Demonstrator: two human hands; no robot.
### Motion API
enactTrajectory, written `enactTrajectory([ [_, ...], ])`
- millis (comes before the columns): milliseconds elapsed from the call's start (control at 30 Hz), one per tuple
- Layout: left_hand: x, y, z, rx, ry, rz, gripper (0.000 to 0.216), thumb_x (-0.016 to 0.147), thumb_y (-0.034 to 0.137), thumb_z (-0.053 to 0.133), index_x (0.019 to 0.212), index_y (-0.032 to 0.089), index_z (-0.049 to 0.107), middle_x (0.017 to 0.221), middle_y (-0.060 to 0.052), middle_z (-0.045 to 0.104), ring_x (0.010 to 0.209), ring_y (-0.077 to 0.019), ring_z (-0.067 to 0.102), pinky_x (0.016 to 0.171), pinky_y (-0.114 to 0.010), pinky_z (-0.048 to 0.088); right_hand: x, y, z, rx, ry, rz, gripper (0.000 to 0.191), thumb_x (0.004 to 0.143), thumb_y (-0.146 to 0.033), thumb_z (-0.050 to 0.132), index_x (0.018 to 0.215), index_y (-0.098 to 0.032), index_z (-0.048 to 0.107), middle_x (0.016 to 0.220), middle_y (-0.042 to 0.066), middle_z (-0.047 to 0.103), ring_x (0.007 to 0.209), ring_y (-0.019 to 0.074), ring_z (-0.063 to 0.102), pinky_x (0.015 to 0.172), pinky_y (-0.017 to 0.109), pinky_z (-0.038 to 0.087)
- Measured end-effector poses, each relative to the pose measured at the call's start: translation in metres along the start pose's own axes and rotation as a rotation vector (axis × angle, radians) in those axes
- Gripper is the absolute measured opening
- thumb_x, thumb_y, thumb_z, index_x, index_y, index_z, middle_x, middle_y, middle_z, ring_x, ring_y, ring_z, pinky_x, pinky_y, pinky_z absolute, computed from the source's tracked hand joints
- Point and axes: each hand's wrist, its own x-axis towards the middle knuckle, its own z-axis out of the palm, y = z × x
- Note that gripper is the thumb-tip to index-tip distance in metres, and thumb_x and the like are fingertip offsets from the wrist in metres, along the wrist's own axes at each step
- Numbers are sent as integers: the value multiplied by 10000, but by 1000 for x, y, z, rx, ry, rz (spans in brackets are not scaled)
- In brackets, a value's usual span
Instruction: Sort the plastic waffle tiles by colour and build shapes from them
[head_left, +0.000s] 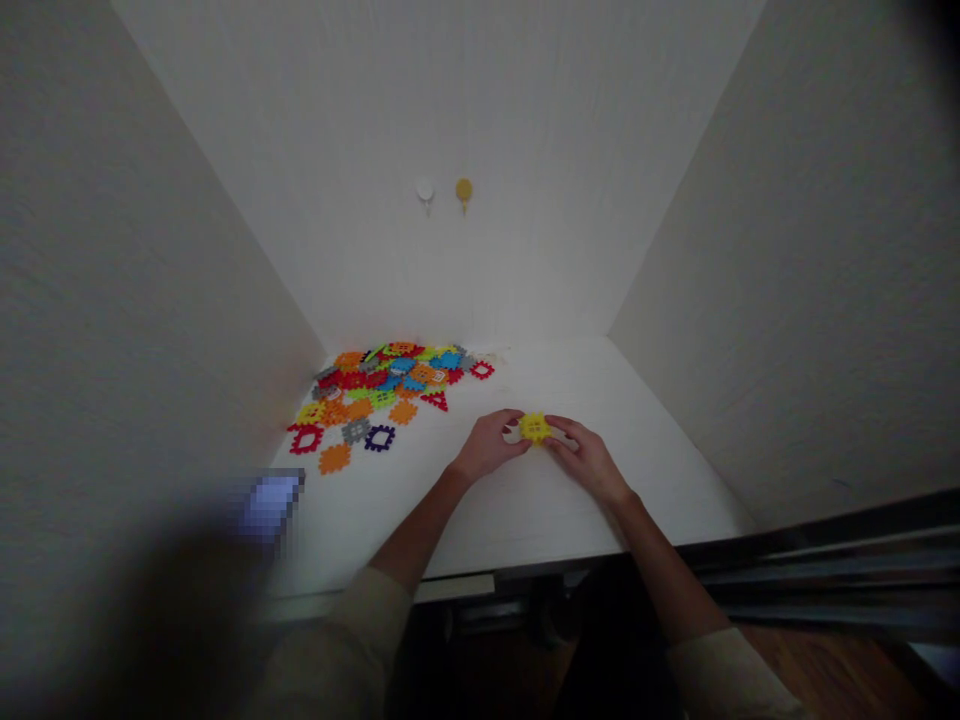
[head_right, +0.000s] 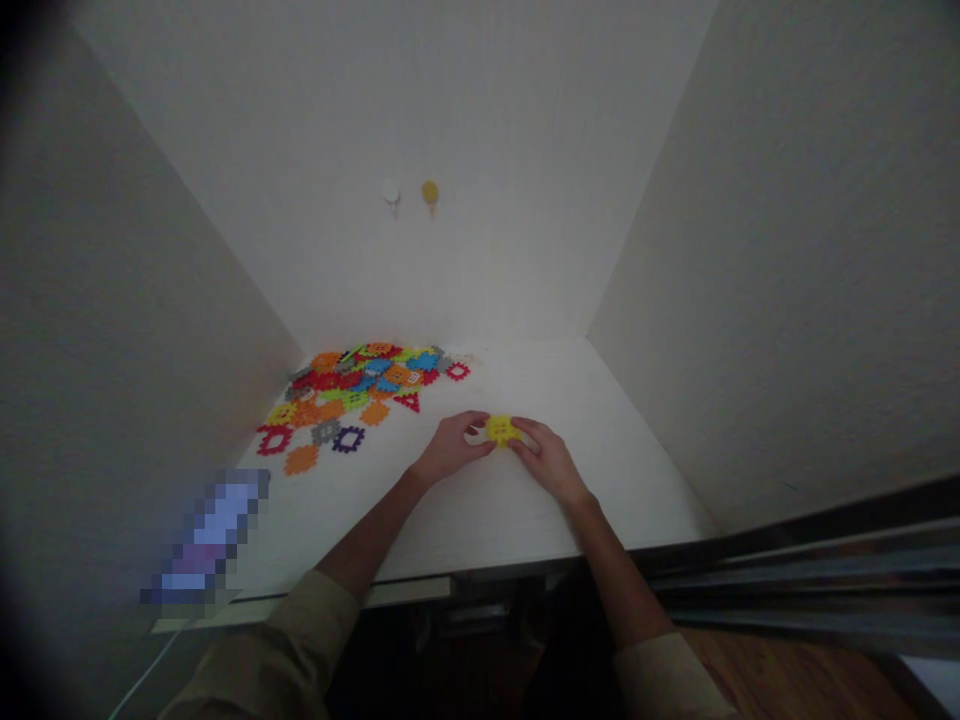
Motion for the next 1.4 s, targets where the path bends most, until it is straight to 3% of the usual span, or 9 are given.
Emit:
enactTrajectory([
  [333,3,-11,19,45,4,-63,501,706,329,703,1158,158,571,1138,-78,640,1020,-196,605,875,-321,499,-3,18,-1,-26,-32,-18,378,866,-373,529,1224,-255,562,1207,76,612,1114,218,570,997,429,449],
  [600,3,-15,21,95,10,-82,499,717,351,694,1165,165,578,1187,-86,617,1071,-214,576,887,-338,495,-3,22,2,-58,-34,-21,390,868,-379,519,1240,-266,553,1222,70,611,1115,224,574,991,444,451],
  [1067,4,-22,16,-83,-20,-99,509,694,208,703,1183,143,575,1128,-97,646,959,-176,630,847,-308,524,-4,23,4,-85,-39,-31,392,863,-389,523,1228,-254,569,1212,71,620,1109,223,581,989,434,457],
  [1400,5,-20,13,-81,-57,-124,457,715,193,687,1163,163,597,1138,-81,646,970,-174,626,869,-323,523,-3,23,3,-90,-51,-10,376,876,-365,503,1232,-258,563,1221,64,615,1115,221,576,996,449,448],
])
